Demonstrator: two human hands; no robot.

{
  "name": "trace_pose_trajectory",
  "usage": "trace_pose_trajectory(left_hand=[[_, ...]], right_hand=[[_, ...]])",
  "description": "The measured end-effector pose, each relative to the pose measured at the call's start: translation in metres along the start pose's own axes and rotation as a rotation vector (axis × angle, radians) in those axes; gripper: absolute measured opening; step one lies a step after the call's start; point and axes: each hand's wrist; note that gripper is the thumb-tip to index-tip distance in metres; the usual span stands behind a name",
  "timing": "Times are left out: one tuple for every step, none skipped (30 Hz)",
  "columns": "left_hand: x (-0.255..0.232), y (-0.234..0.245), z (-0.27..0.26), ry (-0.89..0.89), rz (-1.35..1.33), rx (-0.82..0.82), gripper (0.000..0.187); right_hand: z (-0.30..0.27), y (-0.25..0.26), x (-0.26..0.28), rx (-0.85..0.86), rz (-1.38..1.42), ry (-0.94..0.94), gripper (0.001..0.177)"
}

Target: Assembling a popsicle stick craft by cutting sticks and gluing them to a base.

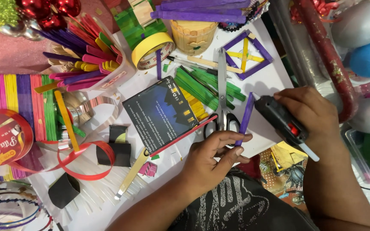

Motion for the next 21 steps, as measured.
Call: trace_pose_trajectory(left_hand=[[0.001,0.0,0.0,-0.009,0.02,0.002,0.021],[0.001,0.0,0.0,-0.019,0.043,0.001,0.021],[0.0,0.0,0.001,-0.019,0.044,0.0,0.021],[0.0,0.0,0.002,-0.007,0.017,-0.011,0.021],[-0.001,0.001,0.003,0.004,-0.009,-0.023,0.021],[-0.001,0.001,0.003,0.005,-0.009,-0.023,0.021],[-0.001,0.001,0.004,0.012,0.003,-0.019,0.022],[-0.001,0.002,0.004,0.02,0.014,-0.011,0.022],[0.0,0.0,0.004,0.022,0.013,-0.009,0.022],[0.0,0.0,0.005,0.032,0.011,-0.021,0.022],[0.001,-0.001,0.006,0.042,0.008,-0.033,0.022],[0.001,0.0,0.007,0.043,0.008,-0.035,0.022],[0.002,0.0,0.008,0.048,0.027,-0.039,0.021],[0.003,0.001,0.009,0.053,0.046,-0.043,0.021],[0.003,0.001,0.01,0.053,0.046,-0.046,0.021],[0.004,0.001,0.011,0.042,0.048,-0.049,0.02],[0.004,0.0,0.012,0.031,0.05,-0.052,0.02],[0.004,0.0,0.013,0.031,0.052,-0.054,0.02],[0.005,0.0,0.014,0.031,0.043,-0.069,0.02],[0.007,0.0,0.016,0.032,0.033,-0.082,0.02],[0.006,0.0,0.016,0.032,0.033,-0.081,0.02]], right_hand=[[0.001,0.0,0.001,-0.012,0.02,-0.006,0.026],[0.002,0.0,0.002,-0.024,0.042,-0.01,0.025],[0.002,0.0,0.001,-0.025,0.043,-0.009,0.025],[0.001,-0.001,0.0,0.003,0.034,0.006,0.023],[0.0,-0.001,-0.001,0.031,0.024,0.021,0.022],[-0.001,-0.002,-0.004,0.031,0.025,0.021,0.022],[-0.003,-0.003,-0.008,0.023,0.033,-0.002,0.03],[-0.006,-0.004,-0.011,0.016,0.039,-0.028,0.04],[-0.005,-0.003,-0.009,0.016,0.04,-0.031,0.04],[-0.002,-0.002,-0.007,0.025,0.027,-0.014,0.032],[0.001,-0.001,-0.005,0.034,0.015,0.004,0.024],[-0.001,-0.001,-0.007,0.034,0.017,0.004,0.024],[-0.003,-0.002,-0.008,0.072,0.01,-0.047,0.032],[-0.005,-0.003,-0.01,0.11,0.002,-0.098,0.04],[-0.001,-0.003,-0.01,0.111,0.004,-0.096,0.04],[0.002,-0.004,-0.01,0.062,0.025,-0.038,0.037],[0.006,-0.005,-0.01,0.013,0.047,0.019,0.035],[0.008,-0.004,-0.007,0.012,0.049,0.02,0.035],[0.01,-0.002,-0.004,0.042,0.13,0.024,0.037],[0.012,-0.001,-0.001,0.072,0.211,0.027,0.04],[0.009,-0.002,0.0,0.072,0.211,0.027,0.04]])
Point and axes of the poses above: each hand's wrist, its own z-axis towards the middle knuckle, its own y-axis out of the back of the hand, x = y × z, and after that the axes turned 2 degrees about x, right-handed
